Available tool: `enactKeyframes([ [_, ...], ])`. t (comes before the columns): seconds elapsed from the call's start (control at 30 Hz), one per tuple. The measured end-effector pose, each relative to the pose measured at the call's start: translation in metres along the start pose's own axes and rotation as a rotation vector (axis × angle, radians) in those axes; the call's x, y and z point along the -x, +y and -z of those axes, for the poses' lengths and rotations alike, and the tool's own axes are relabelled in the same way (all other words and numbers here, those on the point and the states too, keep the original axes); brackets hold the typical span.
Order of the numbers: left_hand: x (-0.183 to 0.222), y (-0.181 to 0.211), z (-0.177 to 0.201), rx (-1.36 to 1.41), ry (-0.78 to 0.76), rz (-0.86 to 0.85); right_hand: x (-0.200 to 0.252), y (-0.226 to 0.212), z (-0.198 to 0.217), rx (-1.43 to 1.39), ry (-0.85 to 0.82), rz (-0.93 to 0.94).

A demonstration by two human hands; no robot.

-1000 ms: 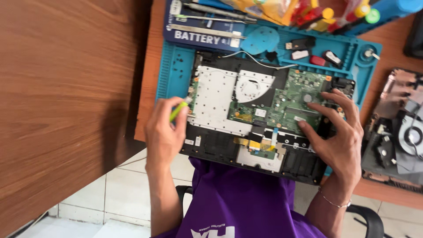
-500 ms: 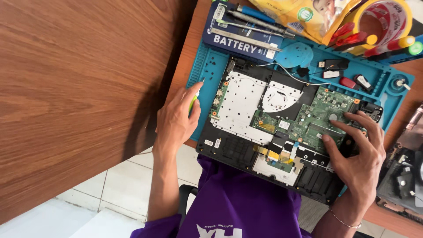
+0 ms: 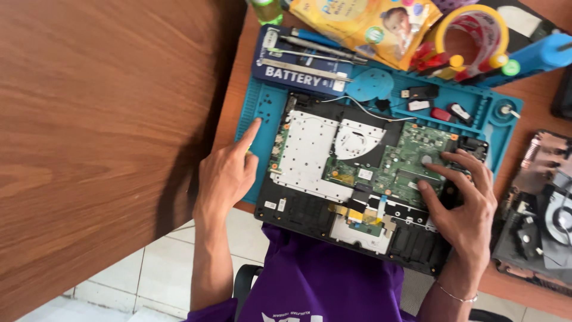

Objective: The person disassembles the internal components of a laptop on a workbench using a small screwdriver, removing screws and detaching various modules from the motherboard.

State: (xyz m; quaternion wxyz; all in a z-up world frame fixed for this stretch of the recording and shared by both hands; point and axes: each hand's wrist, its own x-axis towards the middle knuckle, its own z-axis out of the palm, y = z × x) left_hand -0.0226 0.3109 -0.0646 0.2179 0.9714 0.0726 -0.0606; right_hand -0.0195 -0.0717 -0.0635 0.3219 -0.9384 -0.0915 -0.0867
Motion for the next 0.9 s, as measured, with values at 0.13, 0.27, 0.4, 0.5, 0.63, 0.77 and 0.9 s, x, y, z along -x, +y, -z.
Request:
enactKeyframes([
  [0.13, 0.001, 0.002, 0.001, -0.060, -0.075, 0.079, 0.000, -0.002, 0.002, -0.067, 0.019, -0.045],
  [0.27, 0.003, 0.002, 0.003, -0.040, -0.084, 0.096, -0.001, 0.000, 0.003, -0.089, 0.022, -0.044],
  [0.4, 0.006, 0.001, 0.005, -0.043, -0.061, 0.081, -0.001, 0.000, 0.002, -0.089, 0.016, -0.043],
  [0.5, 0.006, 0.000, 0.004, 0.002, -0.007, 0.036, 0.000, 0.002, 0.001, -0.086, 0.021, -0.041],
  [0.63, -0.002, -0.001, 0.002, 0.198, 0.120, 0.010, -0.001, 0.000, 0.002, -0.085, 0.023, -0.041],
  [0.77, -0.024, -0.002, -0.002, 0.354, 0.276, -0.079, -0.004, -0.009, 0.009, -0.063, 0.048, -0.073],
  [0.9, -0.058, -0.003, -0.004, 0.431, 0.452, -0.178, -0.013, -0.021, 0.014, -0.091, 0.048, -0.056],
])
